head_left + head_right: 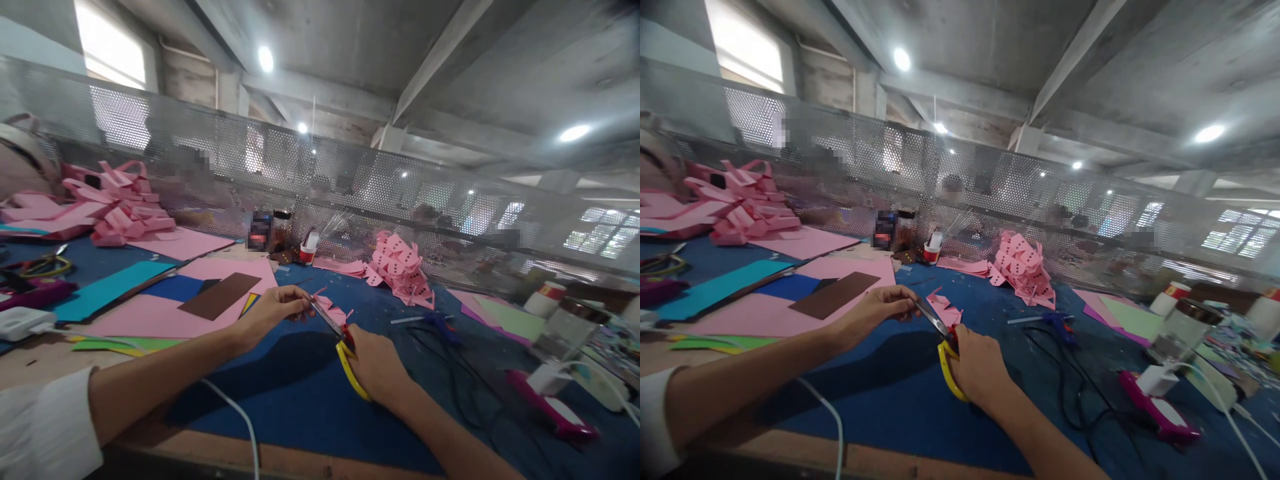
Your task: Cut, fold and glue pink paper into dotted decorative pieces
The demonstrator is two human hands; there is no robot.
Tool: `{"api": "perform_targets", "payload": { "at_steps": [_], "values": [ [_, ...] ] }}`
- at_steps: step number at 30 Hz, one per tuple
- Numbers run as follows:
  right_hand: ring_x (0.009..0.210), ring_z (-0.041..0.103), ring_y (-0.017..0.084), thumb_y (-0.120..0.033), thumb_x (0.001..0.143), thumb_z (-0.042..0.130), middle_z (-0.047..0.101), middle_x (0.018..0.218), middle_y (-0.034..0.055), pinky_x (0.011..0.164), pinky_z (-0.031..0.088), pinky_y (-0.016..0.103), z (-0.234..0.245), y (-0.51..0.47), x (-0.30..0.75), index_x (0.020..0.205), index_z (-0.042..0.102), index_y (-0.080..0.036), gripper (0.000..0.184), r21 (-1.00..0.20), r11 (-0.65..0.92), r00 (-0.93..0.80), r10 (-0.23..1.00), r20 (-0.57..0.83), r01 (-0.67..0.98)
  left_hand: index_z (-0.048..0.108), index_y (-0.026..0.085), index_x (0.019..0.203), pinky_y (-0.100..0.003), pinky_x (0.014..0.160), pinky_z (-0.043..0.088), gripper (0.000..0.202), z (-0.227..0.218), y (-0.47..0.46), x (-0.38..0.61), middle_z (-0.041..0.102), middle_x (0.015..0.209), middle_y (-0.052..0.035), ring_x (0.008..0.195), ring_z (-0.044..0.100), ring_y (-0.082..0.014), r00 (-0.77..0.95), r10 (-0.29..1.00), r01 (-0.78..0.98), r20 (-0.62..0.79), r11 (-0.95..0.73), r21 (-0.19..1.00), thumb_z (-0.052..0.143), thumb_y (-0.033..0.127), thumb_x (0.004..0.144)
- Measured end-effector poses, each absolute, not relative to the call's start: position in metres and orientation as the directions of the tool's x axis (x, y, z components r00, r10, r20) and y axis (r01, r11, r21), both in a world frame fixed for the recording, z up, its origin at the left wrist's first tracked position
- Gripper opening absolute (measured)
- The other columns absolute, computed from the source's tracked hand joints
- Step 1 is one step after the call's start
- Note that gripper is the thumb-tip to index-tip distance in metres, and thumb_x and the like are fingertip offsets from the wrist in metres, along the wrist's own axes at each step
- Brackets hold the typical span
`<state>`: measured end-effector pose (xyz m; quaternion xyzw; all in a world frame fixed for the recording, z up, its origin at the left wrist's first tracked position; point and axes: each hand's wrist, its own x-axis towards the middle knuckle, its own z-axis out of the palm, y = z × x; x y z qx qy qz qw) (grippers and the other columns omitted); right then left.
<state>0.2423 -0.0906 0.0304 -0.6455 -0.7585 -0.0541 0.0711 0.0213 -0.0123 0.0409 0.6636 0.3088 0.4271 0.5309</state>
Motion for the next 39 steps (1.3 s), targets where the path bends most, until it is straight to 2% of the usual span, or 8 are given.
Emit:
{"api": "perform_targets", "payload": {
  "at_steps": [28, 39],
  "values": [
    [0.079, 0.072, 0.027, -0.037, 0.093, 0.049, 0.074, 0.083, 0.0074, 0.063, 0.036, 0.029, 0.0252, -0.0872, 0.2445, 0.099, 0.057, -0.022, 0.018, 0.064, 0.126, -0.135, 0.974, 0.18, 0.99, 0.066, 0.014, 0.09, -0.027, 0.07, 0.046, 0.027, 0.0373, -0.0092, 0.0211, 0.074, 0.085, -0.0069, 0.071, 0.061, -0.0138, 0.465, 0.858, -0.08, 0.219, -0.205, 0.975, 0.07, 0.039, 0.081],
    [0.077, 0.072, 0.026, -0.036, 0.093, 0.051, 0.075, 0.083, 0.0064, 0.061, 0.035, 0.028, 0.025, -0.0865, 0.2451, 0.098, 0.056, -0.022, 0.016, 0.052, 0.126, -0.134, 0.968, 0.213, 0.991, 0.066, 0.014, 0.092, -0.028, 0.071, 0.046, 0.026, 0.035, -0.0086, 0.0205, 0.074, 0.087, -0.0072, 0.074, 0.062, -0.015, 0.467, 0.855, -0.077, 0.224, -0.213, 0.974, 0.069, 0.039, 0.082]
  ]
}}
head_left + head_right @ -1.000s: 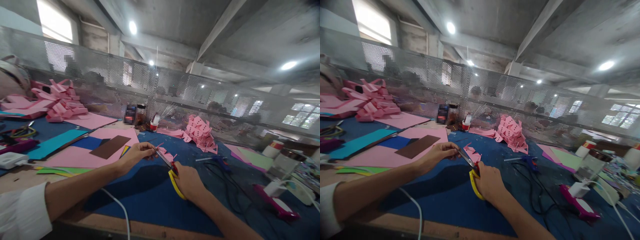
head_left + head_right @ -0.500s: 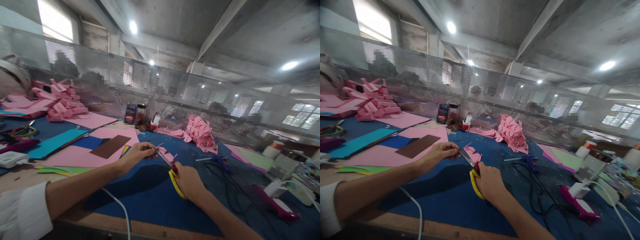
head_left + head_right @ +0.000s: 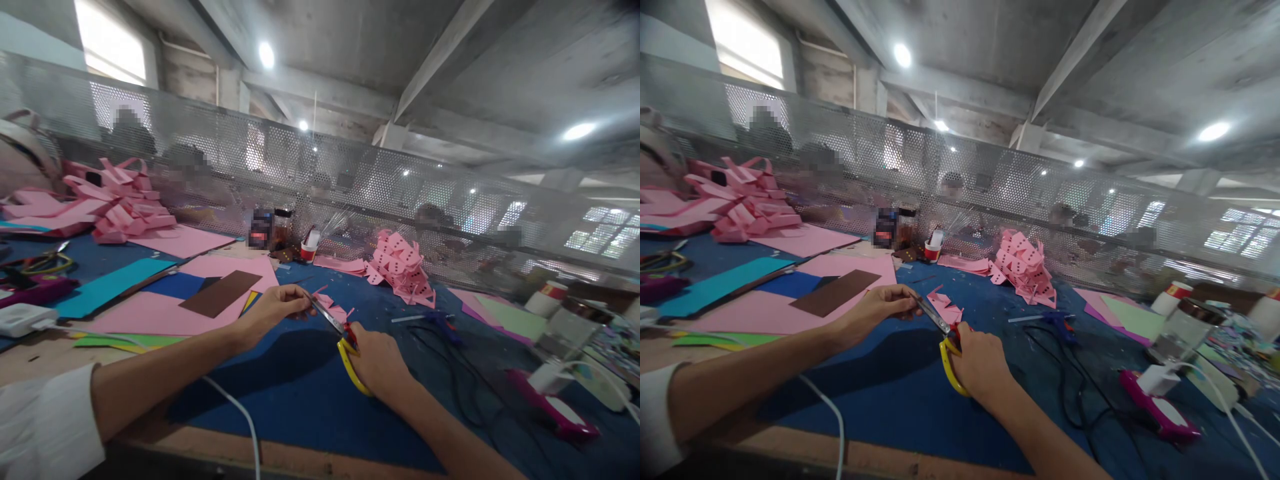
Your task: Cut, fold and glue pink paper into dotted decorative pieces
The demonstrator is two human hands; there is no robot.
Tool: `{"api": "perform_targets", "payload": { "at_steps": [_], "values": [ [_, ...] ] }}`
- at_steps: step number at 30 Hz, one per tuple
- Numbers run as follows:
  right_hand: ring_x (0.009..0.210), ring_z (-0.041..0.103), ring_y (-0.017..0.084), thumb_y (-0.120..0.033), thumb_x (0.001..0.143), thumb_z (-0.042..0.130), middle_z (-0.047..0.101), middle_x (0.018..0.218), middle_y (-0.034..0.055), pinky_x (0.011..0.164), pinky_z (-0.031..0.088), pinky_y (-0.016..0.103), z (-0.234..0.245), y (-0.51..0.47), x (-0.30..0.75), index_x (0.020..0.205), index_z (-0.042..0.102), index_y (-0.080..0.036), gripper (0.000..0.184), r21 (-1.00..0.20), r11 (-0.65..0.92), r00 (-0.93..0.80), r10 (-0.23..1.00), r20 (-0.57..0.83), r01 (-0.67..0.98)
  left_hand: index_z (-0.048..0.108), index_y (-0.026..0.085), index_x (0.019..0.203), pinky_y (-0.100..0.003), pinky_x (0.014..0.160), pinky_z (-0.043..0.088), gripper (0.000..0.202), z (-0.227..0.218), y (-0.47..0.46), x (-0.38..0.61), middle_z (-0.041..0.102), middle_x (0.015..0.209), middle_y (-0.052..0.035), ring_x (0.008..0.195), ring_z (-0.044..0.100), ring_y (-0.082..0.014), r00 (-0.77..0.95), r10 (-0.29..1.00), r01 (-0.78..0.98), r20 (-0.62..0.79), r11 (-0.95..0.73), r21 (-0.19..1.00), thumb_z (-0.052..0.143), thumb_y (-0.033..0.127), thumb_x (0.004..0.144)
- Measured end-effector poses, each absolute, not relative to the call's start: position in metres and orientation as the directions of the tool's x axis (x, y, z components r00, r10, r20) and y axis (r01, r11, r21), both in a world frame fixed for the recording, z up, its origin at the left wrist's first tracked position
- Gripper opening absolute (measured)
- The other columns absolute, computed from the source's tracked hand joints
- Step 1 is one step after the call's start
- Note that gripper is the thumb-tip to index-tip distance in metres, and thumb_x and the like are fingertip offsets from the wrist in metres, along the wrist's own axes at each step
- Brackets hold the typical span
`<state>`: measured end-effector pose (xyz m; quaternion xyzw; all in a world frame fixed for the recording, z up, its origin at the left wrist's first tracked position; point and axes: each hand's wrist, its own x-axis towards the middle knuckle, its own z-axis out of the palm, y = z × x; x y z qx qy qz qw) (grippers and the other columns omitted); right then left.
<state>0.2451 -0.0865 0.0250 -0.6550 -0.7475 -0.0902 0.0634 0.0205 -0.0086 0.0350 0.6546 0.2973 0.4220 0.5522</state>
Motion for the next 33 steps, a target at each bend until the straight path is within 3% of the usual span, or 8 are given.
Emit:
{"api": "perform_targets", "payload": {
  "at_steps": [33],
  "values": [
    [0.078, 0.072, 0.027, -0.038, 0.093, 0.049, 0.074, 0.083, 0.0072, 0.062, 0.037, 0.029, 0.0242, -0.0855, 0.2464, 0.098, 0.056, -0.021, 0.019, 0.052, 0.135, -0.143, 0.968, 0.205, 0.989, 0.066, 0.015, 0.09, -0.027, 0.071, 0.046, 0.027, 0.0351, -0.0085, 0.021, 0.074, 0.086, -0.0072, 0.073, 0.062, -0.0151, 0.457, 0.863, -0.075, 0.216, -0.204, 0.976, 0.069, 0.04, 0.081]
  ]
}}
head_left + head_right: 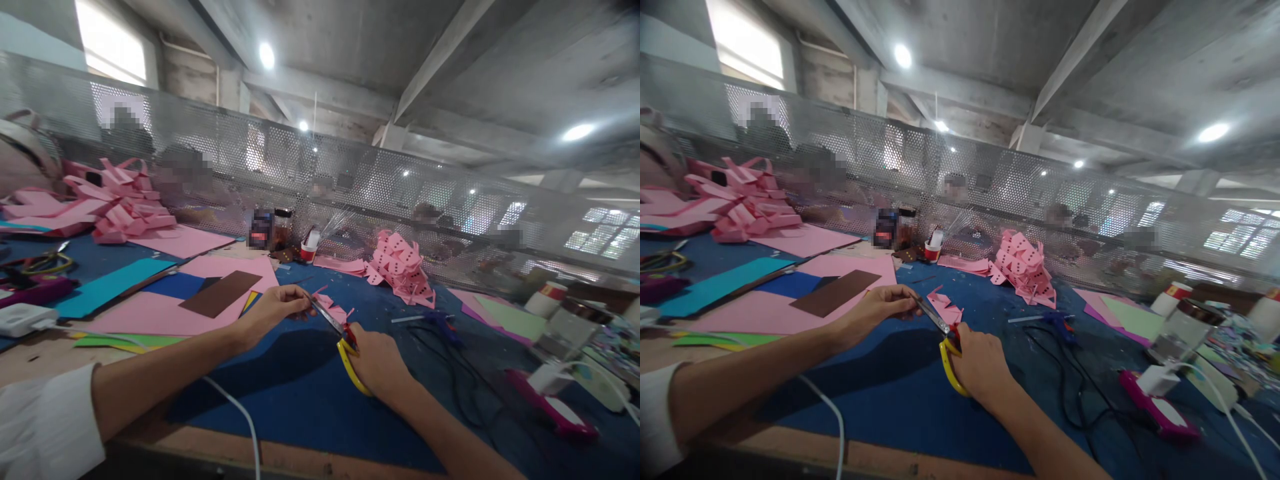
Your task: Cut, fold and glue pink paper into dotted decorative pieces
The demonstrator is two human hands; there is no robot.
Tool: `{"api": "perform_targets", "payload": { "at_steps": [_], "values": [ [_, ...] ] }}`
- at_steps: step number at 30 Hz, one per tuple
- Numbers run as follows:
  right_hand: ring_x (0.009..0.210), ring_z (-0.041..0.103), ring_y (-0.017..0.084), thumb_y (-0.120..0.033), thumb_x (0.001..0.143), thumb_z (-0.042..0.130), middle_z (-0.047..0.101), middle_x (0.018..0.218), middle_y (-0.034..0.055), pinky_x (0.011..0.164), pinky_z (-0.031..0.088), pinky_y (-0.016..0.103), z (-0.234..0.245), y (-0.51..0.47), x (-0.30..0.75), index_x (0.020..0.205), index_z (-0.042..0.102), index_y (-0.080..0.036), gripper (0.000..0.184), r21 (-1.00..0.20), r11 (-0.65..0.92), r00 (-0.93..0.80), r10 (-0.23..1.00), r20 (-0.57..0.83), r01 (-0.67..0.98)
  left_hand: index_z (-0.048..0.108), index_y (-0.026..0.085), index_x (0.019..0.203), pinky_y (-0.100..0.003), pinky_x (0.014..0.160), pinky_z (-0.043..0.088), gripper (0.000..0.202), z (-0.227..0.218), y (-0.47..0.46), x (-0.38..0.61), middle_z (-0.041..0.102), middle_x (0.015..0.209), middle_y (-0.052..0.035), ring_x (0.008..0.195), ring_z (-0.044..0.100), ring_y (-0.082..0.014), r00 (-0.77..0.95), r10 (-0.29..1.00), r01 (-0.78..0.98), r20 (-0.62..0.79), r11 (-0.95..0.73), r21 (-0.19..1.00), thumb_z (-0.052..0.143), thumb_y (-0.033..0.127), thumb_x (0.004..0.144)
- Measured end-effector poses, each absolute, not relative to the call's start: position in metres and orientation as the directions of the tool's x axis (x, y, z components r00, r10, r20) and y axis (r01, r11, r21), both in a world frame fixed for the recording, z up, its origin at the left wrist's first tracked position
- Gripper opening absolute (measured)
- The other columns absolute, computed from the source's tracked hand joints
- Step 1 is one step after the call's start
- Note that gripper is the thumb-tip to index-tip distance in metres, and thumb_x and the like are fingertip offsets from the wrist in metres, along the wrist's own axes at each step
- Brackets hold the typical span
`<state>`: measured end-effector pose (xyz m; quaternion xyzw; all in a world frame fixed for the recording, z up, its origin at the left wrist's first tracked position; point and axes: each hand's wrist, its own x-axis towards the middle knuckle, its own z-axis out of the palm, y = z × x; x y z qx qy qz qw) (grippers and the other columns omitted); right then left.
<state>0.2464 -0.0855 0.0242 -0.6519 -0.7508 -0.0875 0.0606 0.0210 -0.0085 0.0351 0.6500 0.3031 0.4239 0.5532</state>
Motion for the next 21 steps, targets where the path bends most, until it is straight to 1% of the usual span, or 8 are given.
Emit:
{"api": "perform_targets", "payload": {
  "at_steps": [9, 16, 21],
  "values": [
    [0.082, 0.071, 0.026, -0.039, 0.094, 0.049, 0.074, 0.085, 0.0088, 0.067, 0.039, 0.029, 0.0266, -0.0872, 0.2451, 0.102, 0.056, -0.021, 0.021, 0.061, 0.1, -0.109, 0.98, 0.167, 0.993, 0.067, 0.016, 0.09, -0.028, 0.071, 0.046, 0.026, 0.0355, -0.0084, 0.0216, 0.074, 0.086, -0.0064, 0.075, 0.063, -0.0164, 0.461, 0.86, -0.07, 0.221, -0.213, 0.975, 0.069, 0.04, 0.081],
    [0.082, 0.071, 0.026, -0.037, 0.095, 0.046, 0.074, 0.086, 0.0096, 0.067, 0.039, 0.029, 0.0293, -0.087, 0.2429, 0.101, 0.057, -0.021, 0.021, 0.064, 0.081, -0.09, 0.985, 0.146, 0.995, 0.068, 0.015, 0.092, -0.028, 0.071, 0.046, 0.027, 0.0385, -0.0102, 0.0209, 0.074, 0.086, -0.0067, 0.075, 0.062, -0.0157, 0.464, 0.861, -0.052, 0.208, -0.208, 0.977, 0.069, 0.04, 0.081],
    [0.083, 0.071, 0.026, -0.036, 0.095, 0.048, 0.074, 0.087, 0.0093, 0.068, 0.04, 0.029, 0.0312, -0.0866, 0.2428, 0.101, 0.058, -0.021, 0.019, 0.055, 0.067, -0.074, 0.989, 0.128, 0.996, 0.065, 0.016, 0.087, -0.027, 0.07, 0.045, 0.026, 0.0381, -0.0084, 0.0205, 0.074, 0.087, -0.0069, 0.072, 0.061, -0.0145, 0.467, 0.863, -0.051, 0.193, -0.192, 0.98, 0.068, 0.04, 0.08]
  ]
}}
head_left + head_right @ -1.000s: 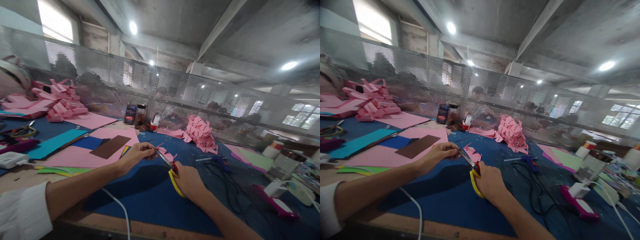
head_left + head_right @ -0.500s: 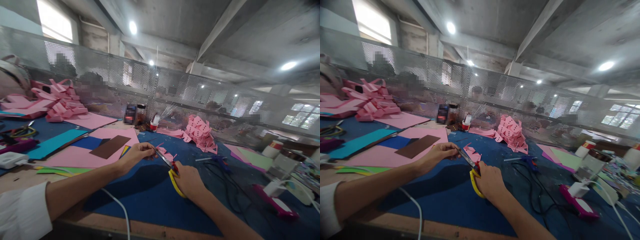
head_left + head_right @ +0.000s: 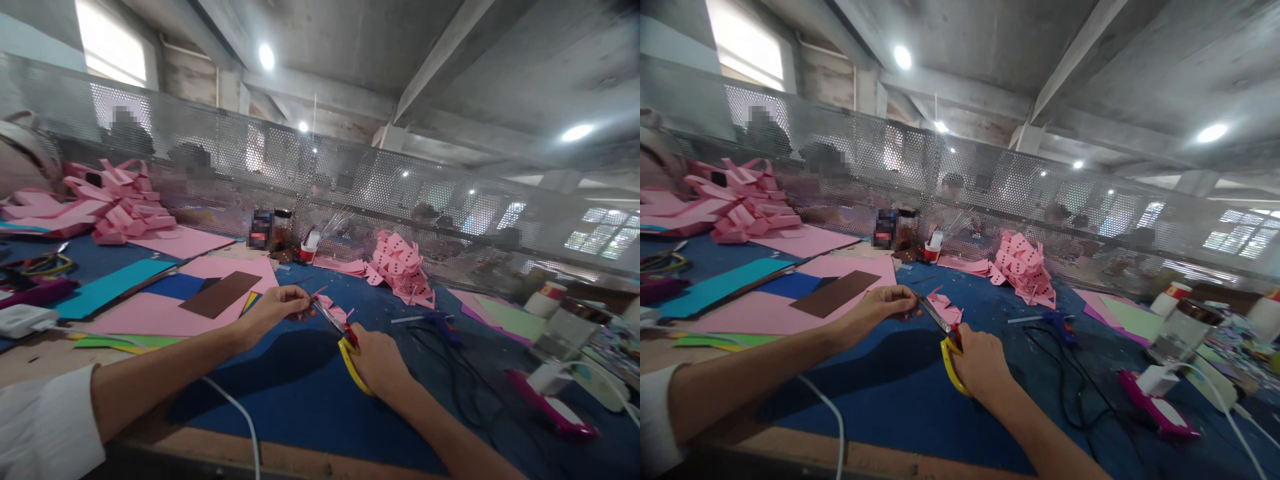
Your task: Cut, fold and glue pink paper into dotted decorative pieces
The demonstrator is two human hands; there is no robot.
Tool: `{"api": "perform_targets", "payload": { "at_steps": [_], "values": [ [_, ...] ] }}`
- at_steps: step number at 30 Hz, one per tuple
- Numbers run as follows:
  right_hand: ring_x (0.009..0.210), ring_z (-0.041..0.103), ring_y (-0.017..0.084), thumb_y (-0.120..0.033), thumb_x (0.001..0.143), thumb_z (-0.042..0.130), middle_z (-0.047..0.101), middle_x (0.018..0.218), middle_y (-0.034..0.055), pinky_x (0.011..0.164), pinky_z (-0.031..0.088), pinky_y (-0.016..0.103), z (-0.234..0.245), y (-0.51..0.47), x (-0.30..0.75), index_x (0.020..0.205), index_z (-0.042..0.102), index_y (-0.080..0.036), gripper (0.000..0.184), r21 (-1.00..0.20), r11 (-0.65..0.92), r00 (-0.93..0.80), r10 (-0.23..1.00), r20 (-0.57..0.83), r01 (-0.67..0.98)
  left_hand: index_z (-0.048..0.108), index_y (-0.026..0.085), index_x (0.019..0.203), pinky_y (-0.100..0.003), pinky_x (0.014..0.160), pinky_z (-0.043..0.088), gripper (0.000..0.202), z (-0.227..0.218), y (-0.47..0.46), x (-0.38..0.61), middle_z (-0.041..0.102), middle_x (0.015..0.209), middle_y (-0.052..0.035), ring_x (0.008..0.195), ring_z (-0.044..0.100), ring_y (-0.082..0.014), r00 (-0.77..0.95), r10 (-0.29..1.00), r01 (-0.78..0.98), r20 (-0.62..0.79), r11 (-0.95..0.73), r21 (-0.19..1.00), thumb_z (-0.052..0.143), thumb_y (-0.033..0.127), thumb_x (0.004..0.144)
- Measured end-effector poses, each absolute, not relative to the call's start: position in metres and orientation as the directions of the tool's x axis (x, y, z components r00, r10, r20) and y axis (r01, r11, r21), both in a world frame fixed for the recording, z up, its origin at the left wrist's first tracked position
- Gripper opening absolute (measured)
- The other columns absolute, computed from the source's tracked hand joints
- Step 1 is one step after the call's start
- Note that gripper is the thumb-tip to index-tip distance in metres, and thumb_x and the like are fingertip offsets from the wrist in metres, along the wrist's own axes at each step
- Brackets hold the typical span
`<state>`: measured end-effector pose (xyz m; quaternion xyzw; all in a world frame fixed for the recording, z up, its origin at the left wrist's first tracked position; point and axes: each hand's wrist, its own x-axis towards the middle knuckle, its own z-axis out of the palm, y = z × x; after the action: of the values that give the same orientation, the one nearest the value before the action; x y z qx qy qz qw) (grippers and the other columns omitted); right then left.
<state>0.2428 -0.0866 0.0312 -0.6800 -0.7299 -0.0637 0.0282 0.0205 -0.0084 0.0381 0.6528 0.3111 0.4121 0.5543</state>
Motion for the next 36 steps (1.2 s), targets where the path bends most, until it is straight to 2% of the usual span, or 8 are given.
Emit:
{"api": "perform_targets", "payload": {
  "at_steps": [9, 15, 22, 26, 31, 36],
  "values": [
    [0.083, 0.072, 0.027, -0.036, 0.094, 0.049, 0.074, 0.088, 0.0089, 0.067, 0.042, 0.029, 0.0285, -0.0847, 0.2451, 0.1, 0.059, -0.022, 0.018, 0.063, 0.076, -0.084, 0.987, 0.134, 0.995, 0.064, 0.017, 0.086, -0.026, 0.066, 0.043, 0.025, 0.0377, -0.0077, 0.02, 0.074, 0.086, -0.0059, 0.069, 0.061, -0.0138, 0.454, 0.876, -0.015, 0.164, -0.177, 0.984, 0.07, 0.04, 0.078],
    [0.084, 0.072, 0.028, -0.039, 0.097, 0.045, 0.074, 0.089, 0.0114, 0.067, 0.043, 0.031, 0.0291, -0.084, 0.2444, 0.103, 0.06, -0.02, 0.025, 0.069, 0.076, -0.083, 0.991, 0.106, 0.995, 0.065, 0.017, 0.086, -0.027, 0.067, 0.044, 0.028, 0.0362, -0.0056, 0.02, 0.074, 0.086, -0.0059, 0.069, 0.061, -0.0149, 0.452, 0.877, -0.004, 0.165, -0.183, 0.983, 0.07, 0.043, 0.077],
    [0.084, 0.072, 0.027, -0.036, 0.097, 0.045, 0.075, 0.09, 0.0107, 0.066, 0.042, 0.029, 0.0279, -0.0835, 0.2438, 0.102, 0.06, -0.021, 0.022, 0.073, 0.075, -0.083, 0.99, 0.118, 0.994, 0.064, 0.017, 0.086, -0.026, 0.067, 0.043, 0.026, 0.0361, -0.0051, 0.0201, 0.075, 0.086, -0.0059, 0.068, 0.06, -0.0135, 0.464, 0.869, -0.027, 0.171, -0.179, 0.984, 0.07, 0.041, 0.078],
    [0.084, 0.071, 0.025, -0.035, 0.096, 0.046, 0.074, 0.09, 0.0083, 0.066, 0.039, 0.027, 0.0283, -0.0846, 0.2448, 0.103, 0.058, -0.022, 0.019, 0.036, 0.077, -0.081, 0.989, 0.121, 0.996, 0.065, 0.016, 0.086, -0.027, 0.067, 0.044, 0.03, 0.0397, -0.0088, 0.0208, 0.074, 0.086, -0.0071, 0.068, 0.06, -0.0146, 0.454, 0.872, -0.022, 0.181, -0.193, 0.981, 0.071, 0.044, 0.077],
    [0.085, 0.07, 0.02, -0.033, 0.097, 0.044, 0.072, 0.094, 0.0047, 0.064, 0.036, 0.027, 0.0283, -0.0877, 0.246, 0.103, 0.055, -0.022, 0.017, -0.061, 0.124, -0.11, 0.974, 0.196, 0.99, 0.066, 0.016, 0.087, -0.028, 0.071, 0.045, 0.028, 0.0426, -0.012, 0.0209, 0.074, 0.085, -0.0067, 0.071, 0.061, -0.0158, 0.436, 0.875, -0.037, 0.211, -0.216, 0.976, 0.069, 0.043, 0.079],
    [0.086, 0.069, 0.021, -0.035, 0.096, 0.044, 0.07, 0.1, 0.0046, 0.062, 0.034, 0.028, 0.0246, -0.0879, 0.2458, 0.103, 0.055, -0.021, 0.019, -0.057, 0.155, -0.139, 0.965, 0.223, 0.986, 0.066, 0.016, 0.086, -0.027, 0.069, 0.044, 0.021, 0.0421, -0.0113, 0.0198, 0.073, 0.085, -0.0054, 0.071, 0.061, -0.015, 0.446, 0.86, -0.069, 0.247, -0.243, 0.968, 0.066, 0.037, 0.082]
  ]
}}
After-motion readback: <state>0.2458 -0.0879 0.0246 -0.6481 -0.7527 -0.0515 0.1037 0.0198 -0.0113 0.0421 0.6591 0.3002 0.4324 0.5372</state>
